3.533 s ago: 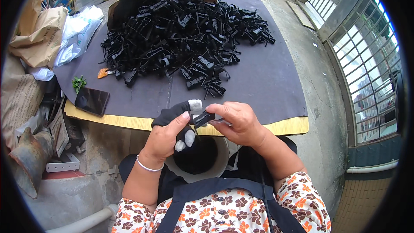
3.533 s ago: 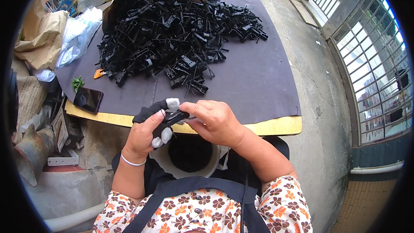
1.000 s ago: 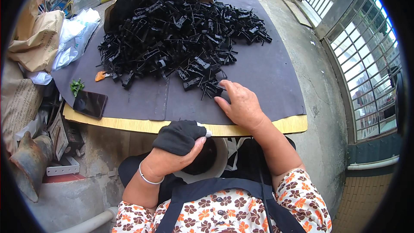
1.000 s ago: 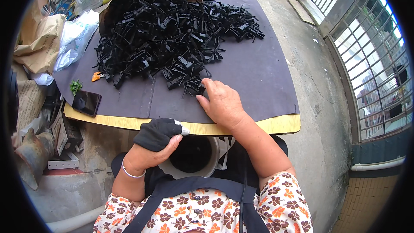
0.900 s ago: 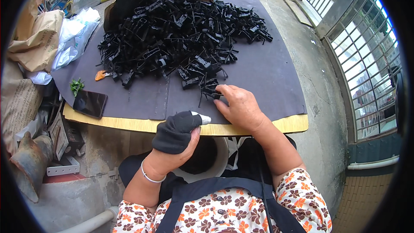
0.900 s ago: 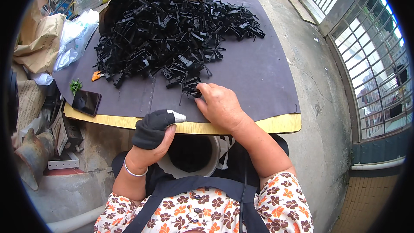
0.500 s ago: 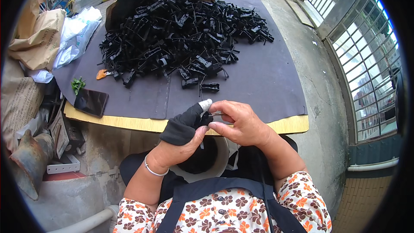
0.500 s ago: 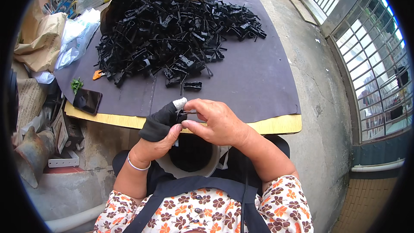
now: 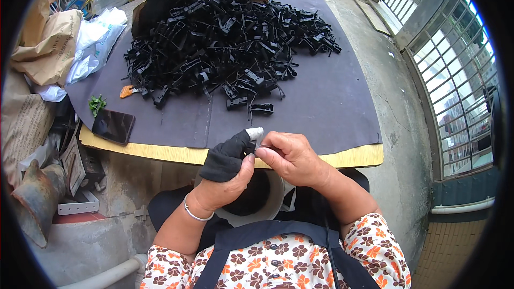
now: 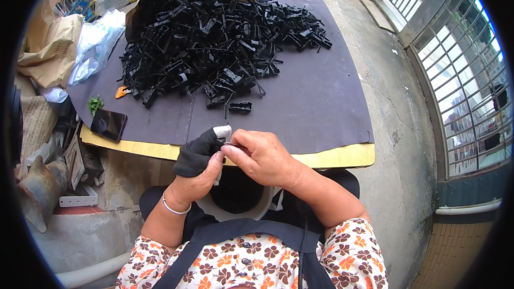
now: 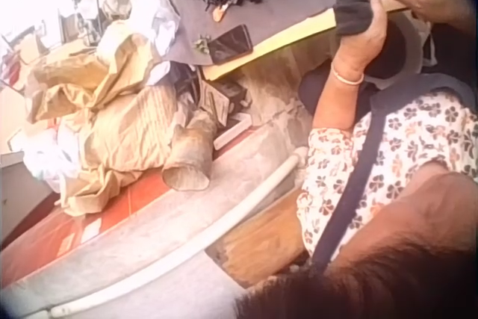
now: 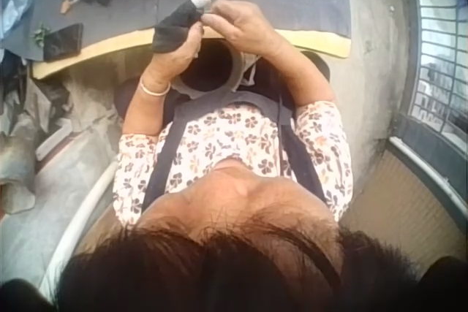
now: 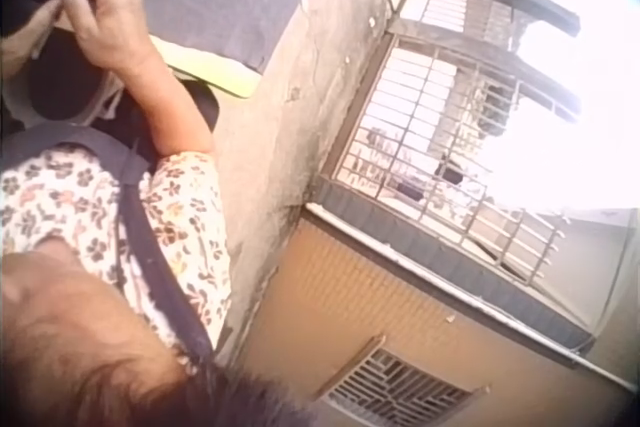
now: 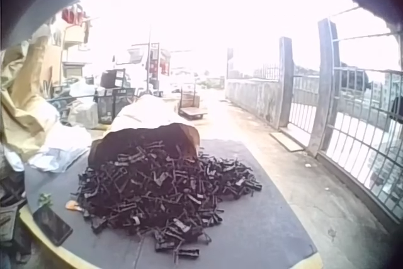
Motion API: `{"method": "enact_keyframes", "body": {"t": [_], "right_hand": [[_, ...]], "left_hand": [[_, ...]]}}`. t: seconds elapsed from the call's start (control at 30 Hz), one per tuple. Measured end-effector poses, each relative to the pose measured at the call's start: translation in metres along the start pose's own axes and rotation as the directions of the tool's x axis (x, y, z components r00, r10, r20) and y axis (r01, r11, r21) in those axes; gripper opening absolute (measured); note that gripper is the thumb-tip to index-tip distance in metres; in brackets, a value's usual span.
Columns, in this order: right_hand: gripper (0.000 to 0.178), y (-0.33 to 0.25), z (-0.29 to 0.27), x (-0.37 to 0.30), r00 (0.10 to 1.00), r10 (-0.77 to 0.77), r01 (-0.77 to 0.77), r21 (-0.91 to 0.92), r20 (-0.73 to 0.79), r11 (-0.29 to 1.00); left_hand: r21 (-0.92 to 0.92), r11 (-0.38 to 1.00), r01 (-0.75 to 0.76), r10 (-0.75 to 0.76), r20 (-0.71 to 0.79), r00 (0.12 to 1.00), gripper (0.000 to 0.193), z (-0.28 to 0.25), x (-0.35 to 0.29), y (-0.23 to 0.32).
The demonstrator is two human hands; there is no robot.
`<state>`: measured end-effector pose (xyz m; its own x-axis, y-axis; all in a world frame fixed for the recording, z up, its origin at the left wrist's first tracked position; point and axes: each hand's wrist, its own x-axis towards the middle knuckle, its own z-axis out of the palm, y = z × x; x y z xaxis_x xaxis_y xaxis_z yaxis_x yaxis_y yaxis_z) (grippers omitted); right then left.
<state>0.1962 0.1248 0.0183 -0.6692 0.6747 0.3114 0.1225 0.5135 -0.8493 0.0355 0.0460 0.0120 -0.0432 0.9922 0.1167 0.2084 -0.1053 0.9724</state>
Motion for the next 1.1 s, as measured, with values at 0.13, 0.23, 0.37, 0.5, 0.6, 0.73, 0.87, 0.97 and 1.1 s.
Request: {"method": "enact_keyframes", "body": {"t": [0.13,0.23,0.37,0.5,0.6,0.73,0.87,0.97,1.1], "right_hand": [[0.018,0.003,0.004,-0.002,0.996,-0.084,0.088,-0.166,0.033,0.982],[0.017,0.0,0.007,-0.001,0.998,-0.065,0.065,-0.164,0.009,0.984],[0.018,0.008,0.013,-0.004,0.999,-0.047,0.046,-0.09,-0.006,0.995],[0.018,0.009,0.016,-0.004,1.0,-0.013,0.012,-0.066,-0.003,0.998],[0.017,0.013,0.018,-0.007,0.998,-0.061,0.061,0.004,0.003,0.998],[0.017,0.009,0.002,-0.001,0.995,-0.025,0.021,0.041,0.096,0.999],[0.015,0.01,-0.004,0.001,0.984,0.026,0.013,-0.22,0.176,0.975],[0.016,0.021,-0.009,0.001,0.974,-0.187,0.207,-0.173,0.125,0.963],[0.013,0.012,-0.01,0.005,0.985,-0.174,0.175,-0.168,0.02,0.97]], "left_hand": [[0.011,0.998,-0.065,0.065,-0.014,0.998,0.034,0.002,-0.001,-0.003],[0.149,0.975,-0.162,0.169,-0.037,0.985,0.034,0.003,0.0,-0.007],[0.333,0.862,-0.381,0.42,-0.049,0.906,0.033,0.006,-0.001,-0.005],[0.509,0.772,-0.382,0.464,-0.04,0.885,0.033,0.009,-0.003,0.001],[0.531,0.76,-0.374,0.457,-0.028,0.889,0.035,0.007,-0.006,0.003],[0.069,0.983,-0.168,0.173,-0.068,0.983,0.032,0.0,-0.005,0.008],[-0.252,0.968,0.006,-0.012,-0.024,1.0,0.031,-0.011,-0.003,0.001],[-0.295,0.954,0.06,-0.078,-0.051,0.996,0.035,-0.008,-0.001,0.008],[-0.054,0.997,-0.051,0.043,-0.143,0.989,0.04,0.0,-0.001,-0.005]]}}
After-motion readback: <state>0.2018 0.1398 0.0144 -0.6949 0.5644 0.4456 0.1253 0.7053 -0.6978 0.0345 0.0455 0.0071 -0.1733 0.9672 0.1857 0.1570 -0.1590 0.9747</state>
